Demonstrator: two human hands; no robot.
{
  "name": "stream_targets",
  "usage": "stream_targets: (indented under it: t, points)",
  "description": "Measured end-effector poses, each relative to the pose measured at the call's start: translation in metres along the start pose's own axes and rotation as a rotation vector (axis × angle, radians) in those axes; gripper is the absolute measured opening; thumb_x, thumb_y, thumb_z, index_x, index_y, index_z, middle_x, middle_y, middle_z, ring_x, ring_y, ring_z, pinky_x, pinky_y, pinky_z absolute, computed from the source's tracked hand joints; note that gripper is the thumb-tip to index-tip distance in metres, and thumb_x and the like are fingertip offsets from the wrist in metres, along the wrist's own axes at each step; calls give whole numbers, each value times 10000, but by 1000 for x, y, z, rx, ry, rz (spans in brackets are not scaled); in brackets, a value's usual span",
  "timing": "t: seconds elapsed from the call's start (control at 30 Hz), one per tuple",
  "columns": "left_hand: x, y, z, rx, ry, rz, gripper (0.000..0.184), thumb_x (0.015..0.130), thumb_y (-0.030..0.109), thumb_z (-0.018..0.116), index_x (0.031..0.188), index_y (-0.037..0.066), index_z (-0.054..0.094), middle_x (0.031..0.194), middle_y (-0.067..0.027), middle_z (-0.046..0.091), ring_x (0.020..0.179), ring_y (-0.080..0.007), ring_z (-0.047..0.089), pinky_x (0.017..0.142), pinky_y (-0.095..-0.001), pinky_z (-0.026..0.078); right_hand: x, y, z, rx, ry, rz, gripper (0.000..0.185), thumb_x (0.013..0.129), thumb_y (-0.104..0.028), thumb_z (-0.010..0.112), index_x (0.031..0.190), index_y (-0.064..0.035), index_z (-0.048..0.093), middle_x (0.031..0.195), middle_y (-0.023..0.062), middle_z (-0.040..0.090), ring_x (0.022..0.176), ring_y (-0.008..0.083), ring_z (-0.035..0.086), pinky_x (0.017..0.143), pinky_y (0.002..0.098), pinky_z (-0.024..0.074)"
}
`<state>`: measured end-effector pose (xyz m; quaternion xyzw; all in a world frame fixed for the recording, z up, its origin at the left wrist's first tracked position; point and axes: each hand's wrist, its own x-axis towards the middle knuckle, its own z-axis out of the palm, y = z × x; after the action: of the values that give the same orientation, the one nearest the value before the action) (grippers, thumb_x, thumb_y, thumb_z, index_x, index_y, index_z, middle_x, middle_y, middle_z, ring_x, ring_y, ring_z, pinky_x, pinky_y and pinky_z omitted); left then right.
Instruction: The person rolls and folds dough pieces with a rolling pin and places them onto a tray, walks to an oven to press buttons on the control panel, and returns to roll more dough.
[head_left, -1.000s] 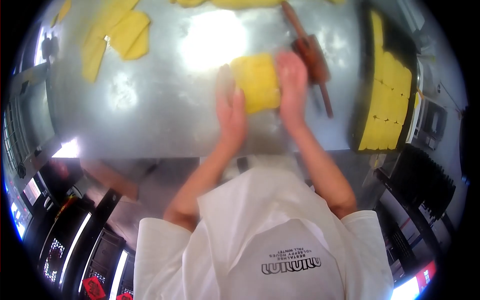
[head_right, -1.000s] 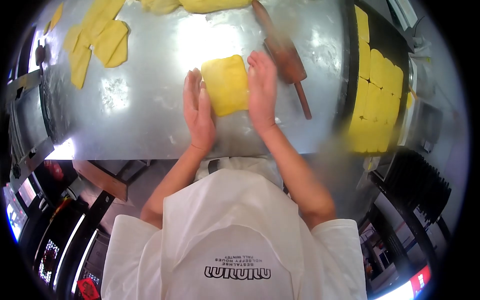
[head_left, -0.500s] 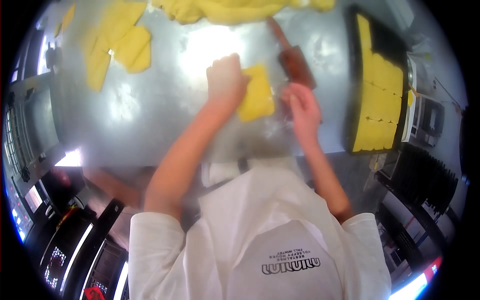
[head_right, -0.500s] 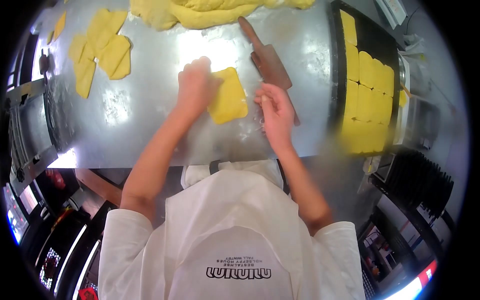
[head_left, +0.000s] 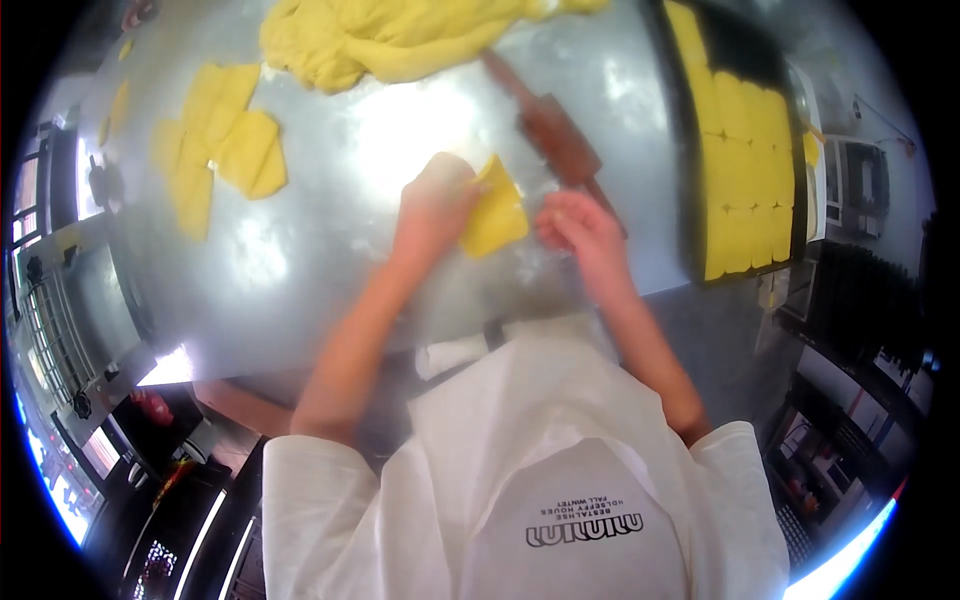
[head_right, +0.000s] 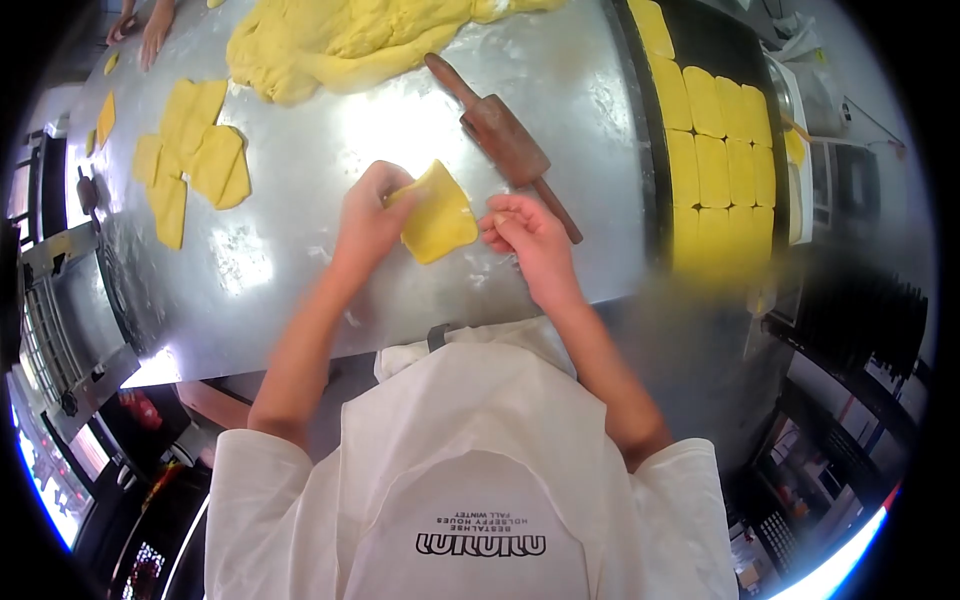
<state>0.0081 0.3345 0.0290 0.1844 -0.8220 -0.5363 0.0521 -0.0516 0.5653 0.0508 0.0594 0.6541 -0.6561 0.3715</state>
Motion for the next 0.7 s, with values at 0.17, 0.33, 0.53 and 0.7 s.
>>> stream_targets:
  t: [0.17, 0.33, 0.53, 0.7]
  points:
    - [-49, 64, 8, 27, -1, -57, 178, 876, 98, 747, 964, 24, 610, 868, -156, 678, 760, -297, 661, 703, -346, 531, -21, -31, 12, 396, -94, 376, 318, 1041, -261, 578, 1284, -56, 583, 1203, 104, 677, 1029, 174, 659, 868, 317, 535]
    - [-79, 75, 42, 102, 17, 373, 231, 822, 49, 759, 1003, 38, 617, 908, -141, 674, 811, -328, 657, 686, -400, 531, -33, -43, 21, 507, -109, 447, 336, 1033, -234, 589, 1311, -46, 563, 1254, 106, 650, 1124, 206, 639, 931, 354, 530]
    - [-84, 93, 27, -2, 98, 487, 261, 862, 53, 740, 1101, 15, 640, 1027, -132, 705, 920, -288, 691, 768, -385, 558, -41, -55, 11, 438, -62, 309, 413, 1008, -142, 594, 1393, -16, 516, 1282, 101, 640, 1174, 221, 635, 993, 387, 525]
    - [-36, 78, 15, -508, 6, -309, 413, 1037, 293, 589, 1301, -26, 597, 1244, -115, 683, 1117, -220, 650, 980, -371, 515, -36, -75, -20, 549, -208, 272, 423, 1004, -116, 584, 1407, -12, 507, 1300, 102, 636, 1214, 231, 628, 1024, 393, 520]
